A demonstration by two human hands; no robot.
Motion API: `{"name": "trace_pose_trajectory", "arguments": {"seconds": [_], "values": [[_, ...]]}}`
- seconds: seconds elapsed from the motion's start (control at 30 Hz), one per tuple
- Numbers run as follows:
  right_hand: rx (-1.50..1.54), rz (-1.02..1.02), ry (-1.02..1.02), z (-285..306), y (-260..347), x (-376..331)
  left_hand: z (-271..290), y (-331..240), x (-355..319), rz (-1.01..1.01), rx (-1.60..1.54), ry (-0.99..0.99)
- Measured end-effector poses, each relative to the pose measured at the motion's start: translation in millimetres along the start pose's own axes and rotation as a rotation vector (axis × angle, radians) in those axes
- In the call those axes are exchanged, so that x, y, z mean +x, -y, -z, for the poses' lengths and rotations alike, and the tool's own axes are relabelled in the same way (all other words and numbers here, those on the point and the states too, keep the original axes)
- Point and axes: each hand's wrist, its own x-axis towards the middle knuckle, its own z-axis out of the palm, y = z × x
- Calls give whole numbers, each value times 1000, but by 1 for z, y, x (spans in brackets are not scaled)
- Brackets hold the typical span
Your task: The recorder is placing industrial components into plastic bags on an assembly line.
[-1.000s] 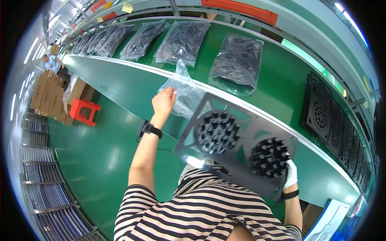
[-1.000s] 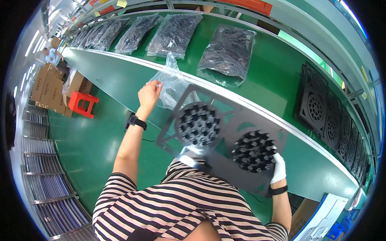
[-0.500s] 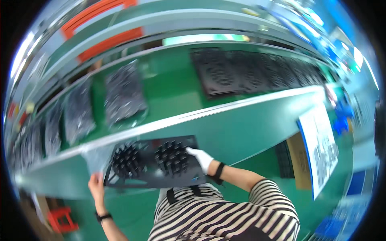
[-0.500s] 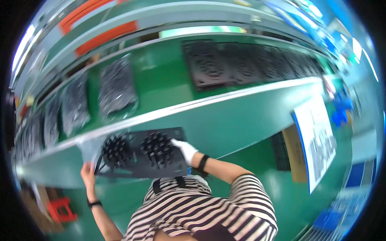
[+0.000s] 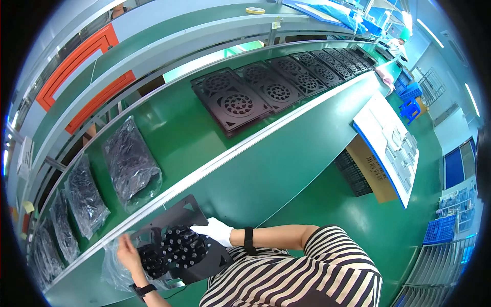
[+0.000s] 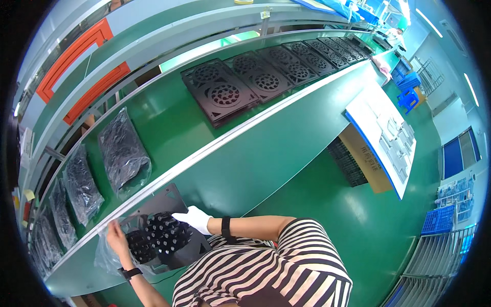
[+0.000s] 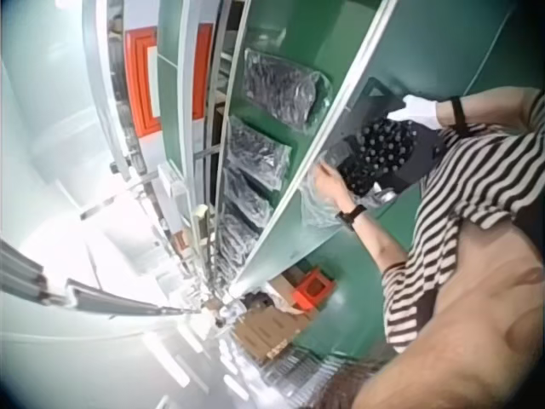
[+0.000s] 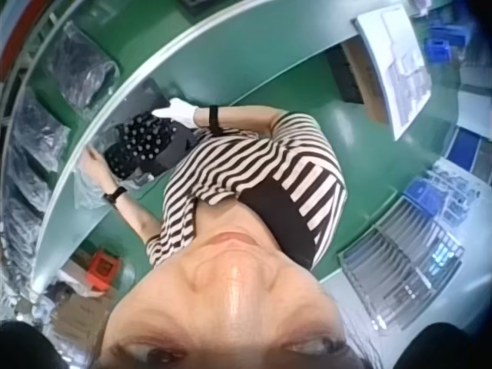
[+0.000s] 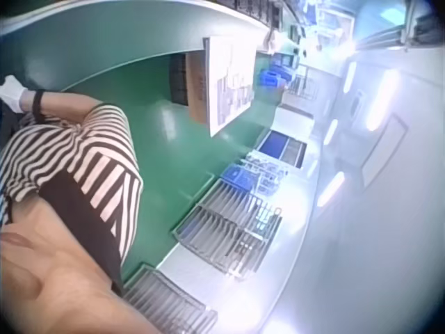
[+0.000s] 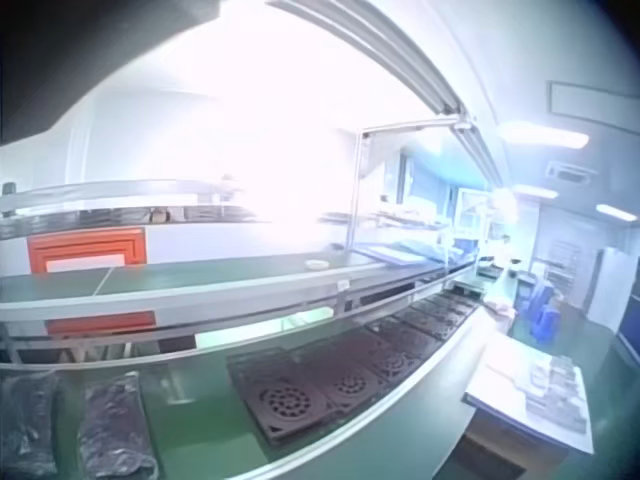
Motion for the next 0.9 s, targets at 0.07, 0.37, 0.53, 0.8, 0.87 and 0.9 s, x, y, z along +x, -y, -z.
{"name": "trace_pose_trajectory", "arguments": {"seconds": [0.07, 0.37, 0.53, 0.8, 0.87, 0.9], "values": [[-81, -153, -277, -10, -6, 14, 15, -23, -5, -86, 53, 109], [569, -9, -43, -8, 5, 6, 28, -117, -1, -30, -75, 8], [673, -137, 39, -32, 13, -2, 14, -152, 12, -305, -130, 21], [772, 32, 416, 38, -48, 46, -20, -229, -70, -514, -341, 318], [754, 46, 398, 38, -36, 57, -24, -235, -68, -316, -478, 227], [745, 51, 392, 30, -32, 68, -26, -233, -61, -326, -476, 225]]}}
